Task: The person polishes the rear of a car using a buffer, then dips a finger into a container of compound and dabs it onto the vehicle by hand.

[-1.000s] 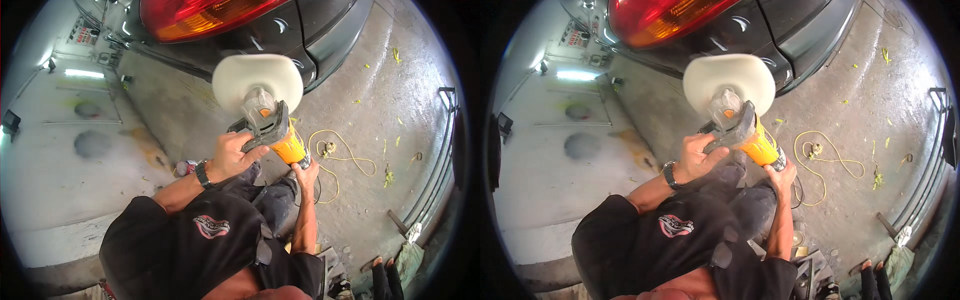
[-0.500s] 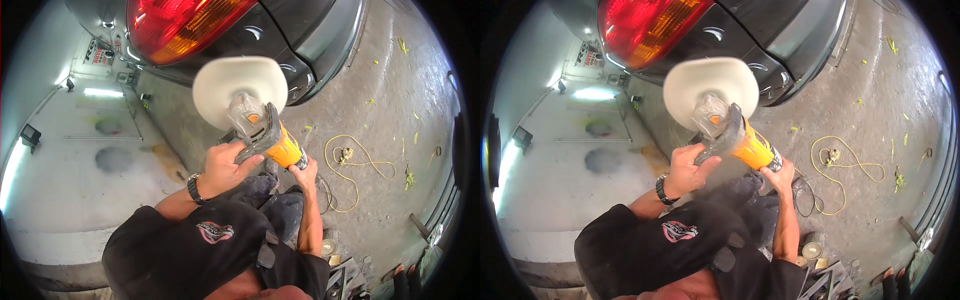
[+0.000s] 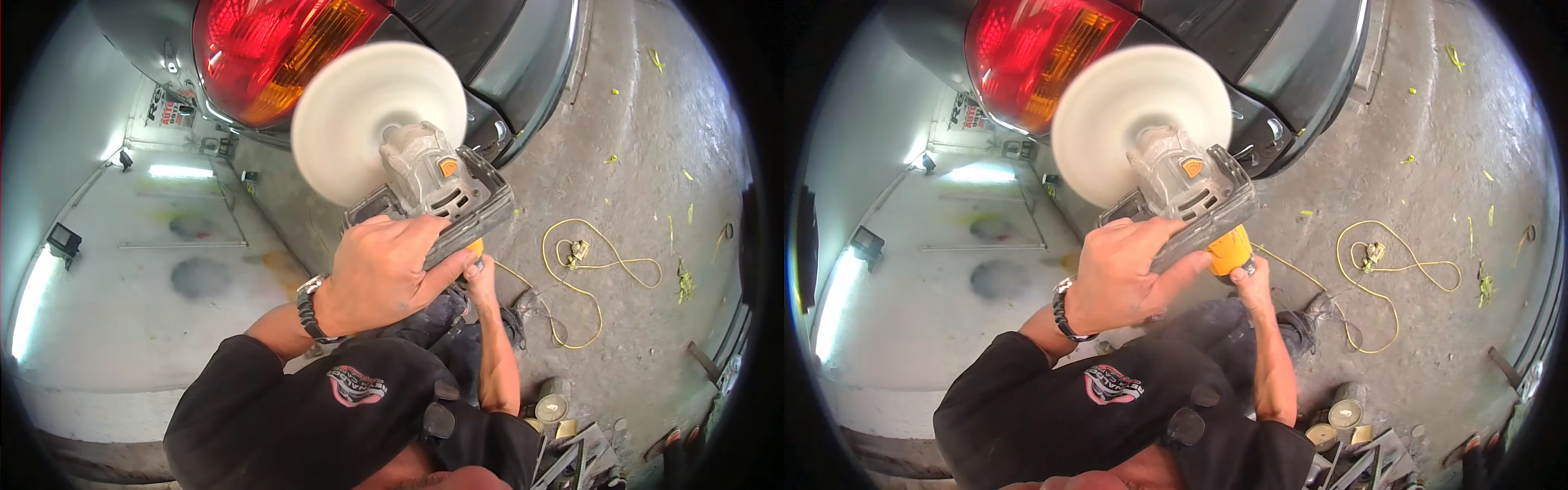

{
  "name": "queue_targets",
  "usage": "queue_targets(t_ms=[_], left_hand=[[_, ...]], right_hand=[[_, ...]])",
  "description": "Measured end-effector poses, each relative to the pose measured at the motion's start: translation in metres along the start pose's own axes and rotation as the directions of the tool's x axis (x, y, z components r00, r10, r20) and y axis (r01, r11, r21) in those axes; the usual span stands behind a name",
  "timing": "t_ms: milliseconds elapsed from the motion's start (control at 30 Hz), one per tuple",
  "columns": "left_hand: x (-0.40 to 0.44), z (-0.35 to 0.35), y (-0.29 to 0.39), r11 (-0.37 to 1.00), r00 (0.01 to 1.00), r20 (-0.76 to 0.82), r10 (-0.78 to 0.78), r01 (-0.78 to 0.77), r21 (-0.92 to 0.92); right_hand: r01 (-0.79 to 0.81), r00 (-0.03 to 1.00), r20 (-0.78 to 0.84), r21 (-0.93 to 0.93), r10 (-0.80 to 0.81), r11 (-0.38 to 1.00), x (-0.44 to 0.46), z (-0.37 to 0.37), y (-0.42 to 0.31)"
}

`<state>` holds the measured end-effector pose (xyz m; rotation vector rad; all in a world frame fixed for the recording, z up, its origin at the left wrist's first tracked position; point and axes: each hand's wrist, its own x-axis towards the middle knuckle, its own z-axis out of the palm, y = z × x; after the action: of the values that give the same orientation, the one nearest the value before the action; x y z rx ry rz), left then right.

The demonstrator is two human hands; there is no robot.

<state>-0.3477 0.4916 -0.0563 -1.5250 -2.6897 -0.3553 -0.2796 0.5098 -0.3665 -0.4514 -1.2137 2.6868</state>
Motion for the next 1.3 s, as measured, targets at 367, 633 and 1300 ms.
queue_targets(t_ms=[367, 633, 1300], left_hand=[[-0.024, 0.006, -0.010, 0.984, 0.974, 0.227, 0.022, -0.061, 0.167], [0.031, 0.002, -0.014, 0.935, 0.950, 0.160, 0.268, -0.296, 0.195], [0.048, -0.012, -0.023, 0.955, 0.958, 0.035, 0.284, -0.286, 0.083]], right_hand=[[-0.147, 0.984, 0.147, 0.354, 0.101, 0.924, -0.030, 0.068, 0.059], [-0.127, 0.989, 0.127, 0.434, 0.079, 0.892, -0.007, 0.060, 0.032], [-0.103, 0.993, 0.084, 0.313, 0.080, 0.944, -0.005, 0.039, -0.016]])
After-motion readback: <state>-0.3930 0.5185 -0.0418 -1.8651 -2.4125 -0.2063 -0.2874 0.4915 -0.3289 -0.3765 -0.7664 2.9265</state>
